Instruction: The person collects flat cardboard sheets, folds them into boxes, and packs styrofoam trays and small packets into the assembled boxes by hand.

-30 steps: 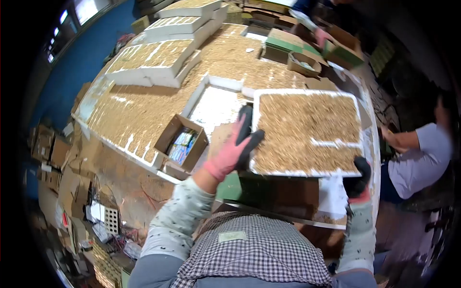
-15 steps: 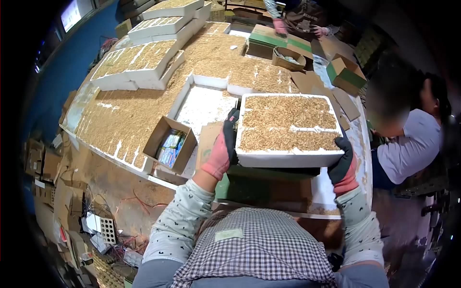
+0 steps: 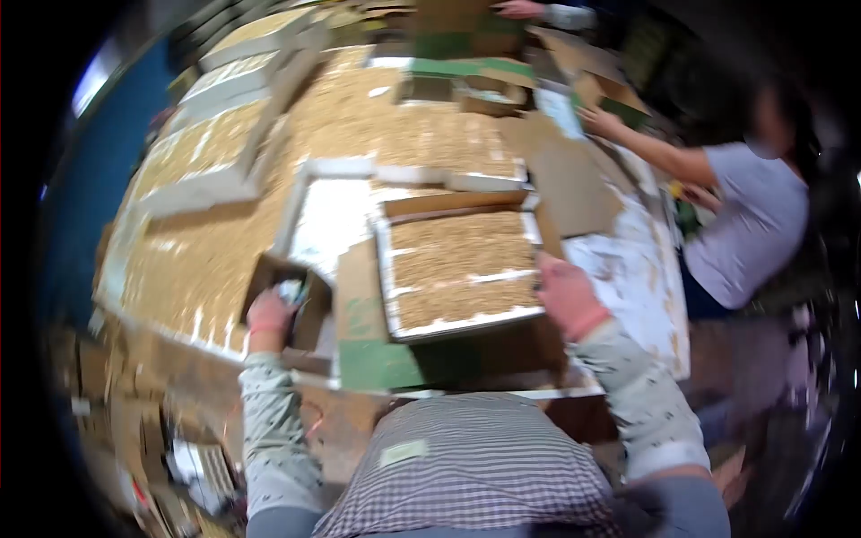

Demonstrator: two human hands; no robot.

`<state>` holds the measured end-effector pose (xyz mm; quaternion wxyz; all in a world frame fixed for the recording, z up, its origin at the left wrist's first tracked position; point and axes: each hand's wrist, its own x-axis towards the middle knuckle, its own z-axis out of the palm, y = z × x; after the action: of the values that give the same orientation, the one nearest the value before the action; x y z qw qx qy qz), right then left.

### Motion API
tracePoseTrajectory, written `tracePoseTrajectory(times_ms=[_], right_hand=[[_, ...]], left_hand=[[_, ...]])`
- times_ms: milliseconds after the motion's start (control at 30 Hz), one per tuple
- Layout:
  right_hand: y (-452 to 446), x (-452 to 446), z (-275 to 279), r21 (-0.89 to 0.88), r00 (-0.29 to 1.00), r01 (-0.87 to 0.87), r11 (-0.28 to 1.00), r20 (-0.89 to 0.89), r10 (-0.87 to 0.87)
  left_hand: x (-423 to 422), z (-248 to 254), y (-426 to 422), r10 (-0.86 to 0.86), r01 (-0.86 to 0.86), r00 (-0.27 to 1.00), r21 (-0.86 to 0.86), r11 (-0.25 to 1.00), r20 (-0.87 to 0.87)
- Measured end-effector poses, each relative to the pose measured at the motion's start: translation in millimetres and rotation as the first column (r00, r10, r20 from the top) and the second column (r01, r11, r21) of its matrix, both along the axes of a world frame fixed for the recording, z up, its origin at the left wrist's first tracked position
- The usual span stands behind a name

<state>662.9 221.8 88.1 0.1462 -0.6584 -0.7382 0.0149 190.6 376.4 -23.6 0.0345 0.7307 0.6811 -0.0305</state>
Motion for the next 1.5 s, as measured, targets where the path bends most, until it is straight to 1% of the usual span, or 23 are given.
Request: tracePoseTrajectory(times_ms=[33,133,300,433,467,533,600,667,700,733,767,833,900,933,1000,1067,1167,1267,1300,1333,1367,1467,1500], right_hand=[[8,-8,-4,-0.033,0.99,0.081,0.996,0.119,-0.077],[10,-35,43,-0.212,0.905,0.126,0.969,0.424,-0.025],[52,55,50,0.175,0.97,0.186,0.967,-0.192,-0.152],[122,136,-67,0.044,0.833,0.548,0.835,0.066,-0.55],[126,135,-85,0.024,0.739,0.637,0.77,0.263,-0.62],[149,150,-130,-0.024,0.643,0.689,0.725,0.481,-0.595],[173,170,-192,-0.143,0.703,0.633,0.761,0.517,-0.488],[162,146,-129,0.013,0.786,0.346,0.938,0.542,-0.297],[143,124,-53,-0.112,0.916,0.324,0.939,0.283,-0.283],[124,134,-47,0.384,0.929,0.101,0.918,0.294,-0.226],[98,131,-3,0.394,0.99,0.136,0.909,-0.008,-0.144],[47,104,100,0.188,0.788,0.278,0.942,-0.605,-0.112],[15,94,106,-0.154,0.746,0.098,0.983,-0.643,-0.175],[0,89,109,-0.318,0.741,0.009,0.948,-0.635,-0.22],[13,55,86,-0.187,0.889,-0.287,0.939,-0.418,0.188],[28,37,55,-0.407,0.962,-0.11,0.907,0.186,0.2],[58,-5,44,-0.655,0.802,-0.078,0.752,0.406,0.437],[61,-11,24,-0.653,0.762,-0.099,0.751,0.435,0.48],[65,-6,29,-0.654,0.761,-0.117,0.748,0.425,0.491],[66,17,42,-0.552,0.818,-0.441,0.708,0.077,0.57],[65,26,66,-0.443,0.907,-0.332,0.833,0.092,0.41],[67,67,73,-0.359,0.906,0.161,0.919,0.424,0.007],[70,70,49,-0.51,0.936,0.02,0.86,0.312,0.164]], left_hand=[[-16,-36,16,0.06,-0.068,0.997,-0.237,0.969,-0.043],[-12,-28,11,0.013,-0.031,0.989,-0.125,0.992,-0.145],[-5,9,3,0.133,-0.142,0.986,-0.089,0.986,-0.105],[67,100,4,0.246,-0.298,0.943,0.242,0.923,0.225],[97,114,-8,-0.041,-0.163,0.926,0.493,0.854,0.376],[177,159,-29,-0.677,0.443,0.706,0.617,0.651,0.207],[241,178,-38,-0.734,0.746,0.636,0.053,0.664,0.24],[239,172,-30,-0.714,0.773,0.605,-0.043,0.633,0.353],[222,168,-25,-0.674,0.704,0.594,0.123,0.7,0.438],[213,177,-27,-0.607,0.589,0.681,0.186,0.786,0.41],[206,195,-30,-0.587,0.511,0.744,0.294,0.808,0.32],[206,216,-40,-0.592,0.387,0.672,0.47,0.793,0.445],[224,240,-45,-0.699,0.545,0.665,0.469,0.695,0.262],[232,247,-48,-0.763,0.673,0.636,0.401,0.622,0.115],[244,223,-51,-0.783,0.777,0.621,0.114,0.619,0.027],[244,162,-47,-0.804,0.766,0.571,-0.244,0.595,-0.166],[243,79,-25,-0.841,0.798,0.537,-0.285,0.531,-0.065],[246,116,-26,-0.845,0.741,0.53,-0.444,0.504,-0.073],[237,145,-34,-0.838,0.773,0.544,-0.363,0.521,-0.044],[216,160,-36,-0.831,0.854,0.455,0.109,0.509,0.32],[199,195,-49,-0.741,0.708,0.478,0.293,0.643,0.471],[126,193,-58,-0.459,0.398,0.846,0.252,0.882,0.27],[115,153,-51,-0.431,0.402,0.788,0.162,0.901,0.44]])
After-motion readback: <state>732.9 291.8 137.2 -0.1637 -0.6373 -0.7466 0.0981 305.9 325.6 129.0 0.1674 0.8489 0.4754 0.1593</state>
